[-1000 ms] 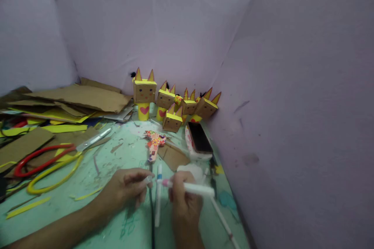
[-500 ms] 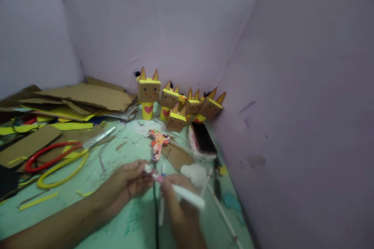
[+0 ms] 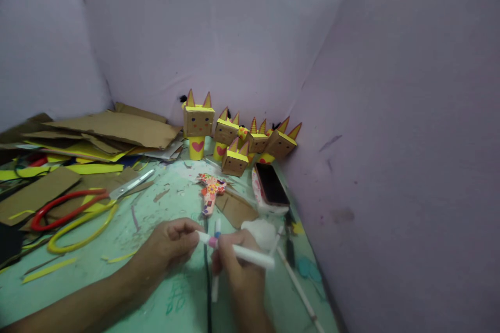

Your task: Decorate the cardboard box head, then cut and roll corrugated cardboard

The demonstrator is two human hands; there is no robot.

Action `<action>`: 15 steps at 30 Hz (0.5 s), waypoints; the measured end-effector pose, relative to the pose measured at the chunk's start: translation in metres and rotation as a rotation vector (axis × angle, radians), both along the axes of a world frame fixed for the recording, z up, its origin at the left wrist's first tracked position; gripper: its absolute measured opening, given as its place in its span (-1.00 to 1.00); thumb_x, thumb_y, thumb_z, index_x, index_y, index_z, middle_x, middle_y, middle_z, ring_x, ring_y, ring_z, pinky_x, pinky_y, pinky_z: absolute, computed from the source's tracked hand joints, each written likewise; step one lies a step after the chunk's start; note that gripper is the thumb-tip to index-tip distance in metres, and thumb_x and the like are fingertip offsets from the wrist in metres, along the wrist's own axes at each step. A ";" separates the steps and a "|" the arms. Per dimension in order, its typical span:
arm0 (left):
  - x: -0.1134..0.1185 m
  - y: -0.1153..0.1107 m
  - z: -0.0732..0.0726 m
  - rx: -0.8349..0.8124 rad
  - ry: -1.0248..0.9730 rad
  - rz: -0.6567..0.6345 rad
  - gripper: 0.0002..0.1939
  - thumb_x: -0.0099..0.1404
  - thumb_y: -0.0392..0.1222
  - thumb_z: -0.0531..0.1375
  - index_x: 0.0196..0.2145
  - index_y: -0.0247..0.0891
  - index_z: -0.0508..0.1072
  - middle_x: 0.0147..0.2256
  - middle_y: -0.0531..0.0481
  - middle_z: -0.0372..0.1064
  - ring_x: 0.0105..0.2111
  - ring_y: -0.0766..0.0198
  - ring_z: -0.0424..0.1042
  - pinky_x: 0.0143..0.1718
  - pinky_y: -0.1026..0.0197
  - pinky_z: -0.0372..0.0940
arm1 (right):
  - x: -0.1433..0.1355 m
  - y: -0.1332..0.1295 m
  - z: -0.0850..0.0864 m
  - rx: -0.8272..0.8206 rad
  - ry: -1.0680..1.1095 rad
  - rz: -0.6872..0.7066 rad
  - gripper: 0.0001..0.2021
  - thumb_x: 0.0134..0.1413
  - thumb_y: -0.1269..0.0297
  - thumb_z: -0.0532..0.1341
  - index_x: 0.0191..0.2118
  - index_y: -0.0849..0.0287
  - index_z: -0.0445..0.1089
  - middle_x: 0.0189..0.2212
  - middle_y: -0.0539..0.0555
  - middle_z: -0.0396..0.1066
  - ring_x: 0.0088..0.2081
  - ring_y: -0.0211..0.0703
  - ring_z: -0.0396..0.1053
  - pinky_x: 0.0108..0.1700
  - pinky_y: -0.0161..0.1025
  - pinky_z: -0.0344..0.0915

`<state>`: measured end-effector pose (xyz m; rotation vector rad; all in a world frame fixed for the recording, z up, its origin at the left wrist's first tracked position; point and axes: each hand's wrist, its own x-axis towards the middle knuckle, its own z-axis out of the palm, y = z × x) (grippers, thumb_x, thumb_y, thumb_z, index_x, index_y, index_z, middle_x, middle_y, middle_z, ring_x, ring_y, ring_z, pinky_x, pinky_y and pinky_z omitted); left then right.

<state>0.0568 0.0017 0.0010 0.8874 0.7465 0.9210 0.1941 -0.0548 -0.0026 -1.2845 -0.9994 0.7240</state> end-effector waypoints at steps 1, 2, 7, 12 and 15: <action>0.000 0.000 -0.002 0.026 0.000 0.005 -0.57 -0.11 0.09 0.45 -0.49 -0.36 0.50 -0.74 0.18 0.17 -0.72 0.53 0.03 -0.69 0.42 -0.11 | -0.001 0.000 -0.001 -0.027 0.035 0.008 -0.62 0.05 -0.04 0.27 -0.55 0.15 0.31 -0.75 -0.09 0.29 -0.69 -0.32 0.24 -0.60 -0.38 0.16; 0.000 0.000 -0.004 0.036 -0.011 0.008 -0.58 -0.09 0.09 0.44 -0.50 -0.34 0.49 -0.75 0.18 0.15 -0.73 0.52 0.02 -0.69 0.41 -0.14 | -0.003 0.000 -0.003 -0.046 0.063 0.017 -0.61 0.05 -0.06 0.26 -0.55 0.15 0.29 -0.76 -0.10 0.27 -0.71 -0.34 0.21 -0.62 -0.40 0.13; -0.001 -0.008 -0.003 0.060 -0.022 0.004 -0.59 -0.05 0.10 0.41 -0.54 -0.30 0.39 -0.75 0.16 0.20 -0.73 0.50 0.00 -0.67 0.39 -0.12 | -0.008 0.001 -0.009 -0.073 0.295 0.084 -0.59 -0.04 -0.11 0.32 -0.49 0.16 0.29 -0.72 -0.12 0.30 -0.73 -0.39 0.20 -0.70 -0.48 0.13; -0.006 -0.012 0.010 0.240 0.126 -0.068 -0.63 0.00 0.07 0.35 -0.50 -0.29 0.38 -0.59 0.00 0.39 -0.55 0.30 0.30 -0.47 0.27 0.16 | -0.007 0.005 -0.006 -0.125 0.541 0.180 -0.52 -0.22 -0.12 0.41 -0.55 0.17 0.25 -0.76 -0.14 0.28 -0.78 -0.44 0.14 -0.79 -0.53 0.09; -0.009 -0.012 0.010 0.327 0.245 -0.025 -0.71 0.05 0.01 0.29 -0.51 -0.29 0.39 -0.60 0.00 0.38 -0.57 0.30 0.27 -0.50 0.27 0.12 | -0.008 0.007 -0.005 -0.139 0.577 0.165 -0.51 -0.26 -0.12 0.44 -0.54 0.17 0.25 -0.76 -0.15 0.28 -0.79 -0.45 0.13 -0.79 -0.54 0.10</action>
